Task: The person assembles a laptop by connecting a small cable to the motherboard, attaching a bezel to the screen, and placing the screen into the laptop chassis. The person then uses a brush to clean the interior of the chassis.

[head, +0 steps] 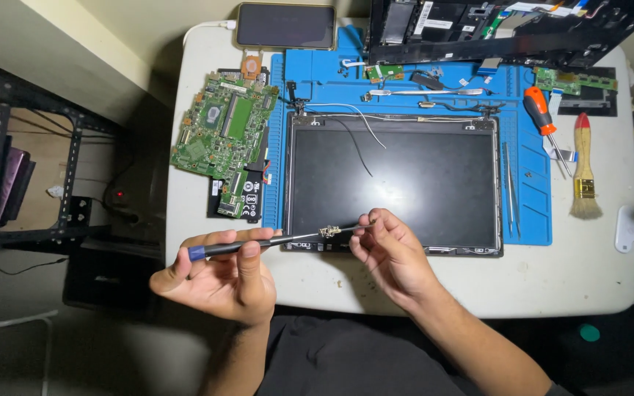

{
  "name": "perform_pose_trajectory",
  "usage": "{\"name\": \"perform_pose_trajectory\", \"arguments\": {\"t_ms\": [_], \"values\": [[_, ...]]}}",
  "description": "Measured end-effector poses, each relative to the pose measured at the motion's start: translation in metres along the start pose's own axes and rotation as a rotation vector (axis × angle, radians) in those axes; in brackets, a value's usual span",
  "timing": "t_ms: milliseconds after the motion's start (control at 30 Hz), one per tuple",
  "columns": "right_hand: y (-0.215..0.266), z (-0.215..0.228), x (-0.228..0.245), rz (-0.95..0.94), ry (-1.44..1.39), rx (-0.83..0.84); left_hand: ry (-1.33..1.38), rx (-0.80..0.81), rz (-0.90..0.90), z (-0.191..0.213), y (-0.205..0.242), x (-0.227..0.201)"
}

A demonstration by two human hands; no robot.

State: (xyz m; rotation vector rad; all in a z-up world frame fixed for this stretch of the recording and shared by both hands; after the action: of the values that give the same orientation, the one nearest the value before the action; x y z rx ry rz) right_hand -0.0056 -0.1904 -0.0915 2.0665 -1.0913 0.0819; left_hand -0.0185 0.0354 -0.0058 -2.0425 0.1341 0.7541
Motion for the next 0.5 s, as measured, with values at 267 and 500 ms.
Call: {"name": "perform_pose_trajectory", "arguments": {"t_ms": [267, 500], "values": [[0.002, -0.003, -0.006, -0.025, -0.054, 0.026, 0.013, 0.097, -0.058, -0.008, -0.007, -0.005], [0.002, -0.005, -0.006, -0.036, -0.088, 0.035, 0.027, 0.129, -0.077, -0.012, -0.012, -0.010]]}}
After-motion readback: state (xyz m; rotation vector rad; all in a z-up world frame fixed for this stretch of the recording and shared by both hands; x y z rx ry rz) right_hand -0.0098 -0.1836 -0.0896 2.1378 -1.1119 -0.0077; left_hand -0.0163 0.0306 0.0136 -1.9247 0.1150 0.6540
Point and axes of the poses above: each hand's wrist, its own y-axis away from the middle knuckle, its own z-axis out of the back of the hand, x = y × z, the point moved 4 cm from there along -y, towards the middle knuckle, and after that the axes turned 14 degrees about -z, right-handed, at the moved point
